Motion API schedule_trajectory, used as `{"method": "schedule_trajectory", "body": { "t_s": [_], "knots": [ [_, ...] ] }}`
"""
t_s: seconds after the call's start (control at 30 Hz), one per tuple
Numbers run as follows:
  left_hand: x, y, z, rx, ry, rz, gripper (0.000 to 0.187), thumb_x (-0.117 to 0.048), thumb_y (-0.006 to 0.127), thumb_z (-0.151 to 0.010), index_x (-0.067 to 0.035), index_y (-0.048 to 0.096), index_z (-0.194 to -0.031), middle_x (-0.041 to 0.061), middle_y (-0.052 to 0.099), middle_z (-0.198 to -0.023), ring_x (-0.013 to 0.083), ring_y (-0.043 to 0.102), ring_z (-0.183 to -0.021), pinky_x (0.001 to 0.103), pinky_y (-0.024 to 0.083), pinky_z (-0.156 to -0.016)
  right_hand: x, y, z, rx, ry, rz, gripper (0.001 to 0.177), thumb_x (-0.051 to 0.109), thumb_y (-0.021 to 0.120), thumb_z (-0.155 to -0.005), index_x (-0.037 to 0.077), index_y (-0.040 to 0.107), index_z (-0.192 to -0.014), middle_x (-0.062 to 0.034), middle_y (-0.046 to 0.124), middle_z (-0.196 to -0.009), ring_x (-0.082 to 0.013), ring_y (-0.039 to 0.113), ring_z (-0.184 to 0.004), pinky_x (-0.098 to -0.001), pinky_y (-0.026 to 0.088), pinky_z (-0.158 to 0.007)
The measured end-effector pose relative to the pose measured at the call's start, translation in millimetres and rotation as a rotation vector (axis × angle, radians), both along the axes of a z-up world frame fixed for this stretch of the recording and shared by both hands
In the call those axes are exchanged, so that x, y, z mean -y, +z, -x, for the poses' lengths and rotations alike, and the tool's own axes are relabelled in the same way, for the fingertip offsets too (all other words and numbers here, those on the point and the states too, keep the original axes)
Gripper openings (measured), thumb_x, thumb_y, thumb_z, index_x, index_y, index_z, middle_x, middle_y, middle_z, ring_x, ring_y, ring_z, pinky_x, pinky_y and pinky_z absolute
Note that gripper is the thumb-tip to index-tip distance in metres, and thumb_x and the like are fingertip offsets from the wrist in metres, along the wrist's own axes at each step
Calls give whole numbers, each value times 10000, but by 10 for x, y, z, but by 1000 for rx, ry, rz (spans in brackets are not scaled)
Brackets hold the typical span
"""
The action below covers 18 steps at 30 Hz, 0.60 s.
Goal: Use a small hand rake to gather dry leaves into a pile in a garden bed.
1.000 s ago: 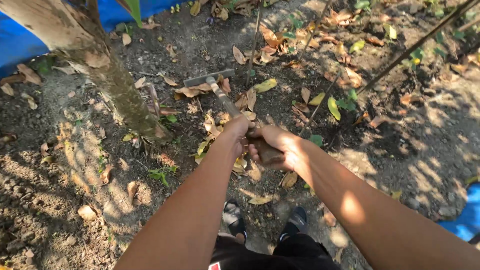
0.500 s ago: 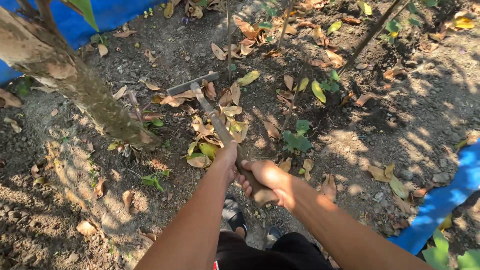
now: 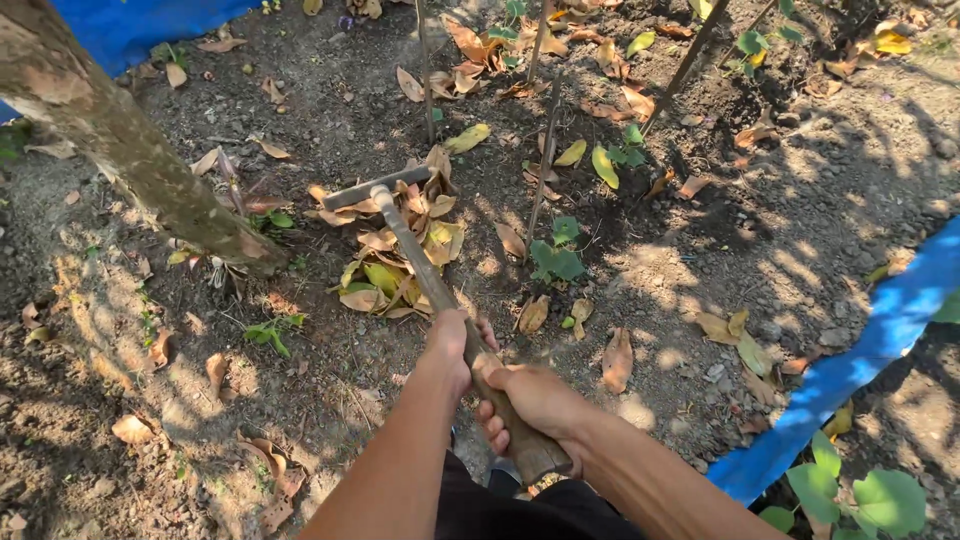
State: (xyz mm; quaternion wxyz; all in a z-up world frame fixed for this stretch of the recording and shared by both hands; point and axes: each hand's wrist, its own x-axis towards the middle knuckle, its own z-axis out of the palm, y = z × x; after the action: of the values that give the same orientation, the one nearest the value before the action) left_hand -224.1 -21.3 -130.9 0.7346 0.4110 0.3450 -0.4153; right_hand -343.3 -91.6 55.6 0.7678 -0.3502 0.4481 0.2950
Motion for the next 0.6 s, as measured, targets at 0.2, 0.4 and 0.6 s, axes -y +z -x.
{"method": "schedule_trajectory", "body": {
  "t_s": [0.2,0.4,0.6],
  "knots": [
    [-8,262,587,-12,22,-33,295,-270,466,-1019,-16,510,-878,109,519,-668,211,514,-513,374,485,-461,0,15,581,15,-21,-36,226,298,490,-1055,73,487,-1031,-34,526,-741,-111,475,-555,-263,440,-449],
    [137,621,1030,-33,109,-160,294,-270,522,-1009,-15,511,-863,97,542,-678,214,531,-506,387,501,-450,84,315,954,-24,37,72,197,277,508,-1035,82,484,-1030,-40,516,-728,-127,466,-527,-281,419,-424],
    [196,1304,1230,-51,214,-173,235,-247,537,-987,-30,497,-905,107,560,-683,226,531,-506,401,487,-441,191,772,1119,1,101,103,154,175,582,-988,78,543,-1101,-36,512,-712,-124,468,-501,-289,417,-414]
  ]
}}
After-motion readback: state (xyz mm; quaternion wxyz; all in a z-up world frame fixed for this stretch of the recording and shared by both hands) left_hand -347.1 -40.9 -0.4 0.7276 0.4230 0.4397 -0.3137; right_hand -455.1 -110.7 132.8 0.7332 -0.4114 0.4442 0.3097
